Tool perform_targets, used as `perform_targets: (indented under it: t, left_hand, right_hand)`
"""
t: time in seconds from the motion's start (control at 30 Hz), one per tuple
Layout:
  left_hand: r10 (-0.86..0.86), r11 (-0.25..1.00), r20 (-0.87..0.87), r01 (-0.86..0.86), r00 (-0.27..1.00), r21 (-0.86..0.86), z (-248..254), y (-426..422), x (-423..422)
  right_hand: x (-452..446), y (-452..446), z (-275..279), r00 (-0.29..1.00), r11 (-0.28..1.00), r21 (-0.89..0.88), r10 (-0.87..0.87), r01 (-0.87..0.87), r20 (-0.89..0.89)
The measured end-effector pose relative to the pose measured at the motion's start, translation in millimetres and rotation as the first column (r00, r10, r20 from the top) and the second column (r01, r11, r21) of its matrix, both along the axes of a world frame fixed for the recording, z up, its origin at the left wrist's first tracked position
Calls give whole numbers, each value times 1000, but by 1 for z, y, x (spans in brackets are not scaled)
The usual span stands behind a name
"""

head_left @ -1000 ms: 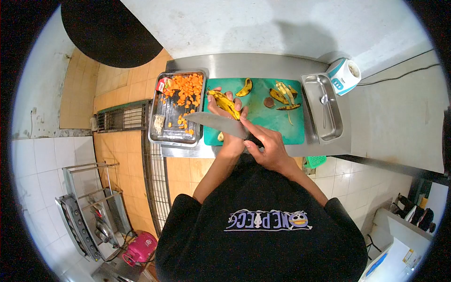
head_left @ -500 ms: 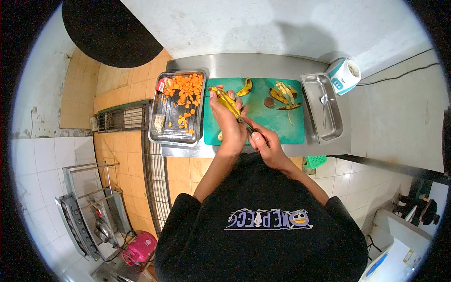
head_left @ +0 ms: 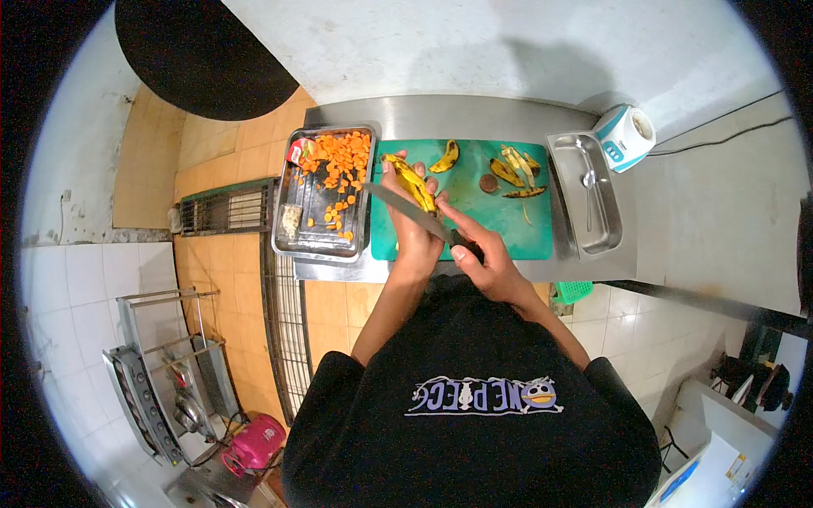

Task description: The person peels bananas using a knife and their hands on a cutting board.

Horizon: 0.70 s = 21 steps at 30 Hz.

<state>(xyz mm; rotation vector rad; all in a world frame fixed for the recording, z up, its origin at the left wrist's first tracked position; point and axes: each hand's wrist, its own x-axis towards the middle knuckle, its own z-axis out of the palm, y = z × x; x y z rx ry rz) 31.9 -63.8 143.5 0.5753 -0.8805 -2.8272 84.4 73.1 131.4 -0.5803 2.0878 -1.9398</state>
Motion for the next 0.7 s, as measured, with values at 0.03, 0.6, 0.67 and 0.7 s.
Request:
perform_targets:
  t: [0.03, 0.6, 0.67, 0.7]
  left_hand:
    - [11, 1000, 15, -11, 1000, -20, 2, 0, 1]
    - [111, 994, -113, -109, 987, 26, 3, -3, 6]
    - [118, 993, -126, -115, 985, 26, 4, -3, 6]
    - [119, 993, -134, -115, 984, 35, 5, -3, 6]
  right_hand:
    - [0, 0, 3, 999, 999, 37, 1, 0, -38]
    - [-4, -6, 39, 987, 926, 378, 73, -14, -144]
    - [-3, -9, 31, 980, 936, 351, 62, 9, -190]
    - [-2, -11, 26, 969, 945, 325, 42, 42, -245]
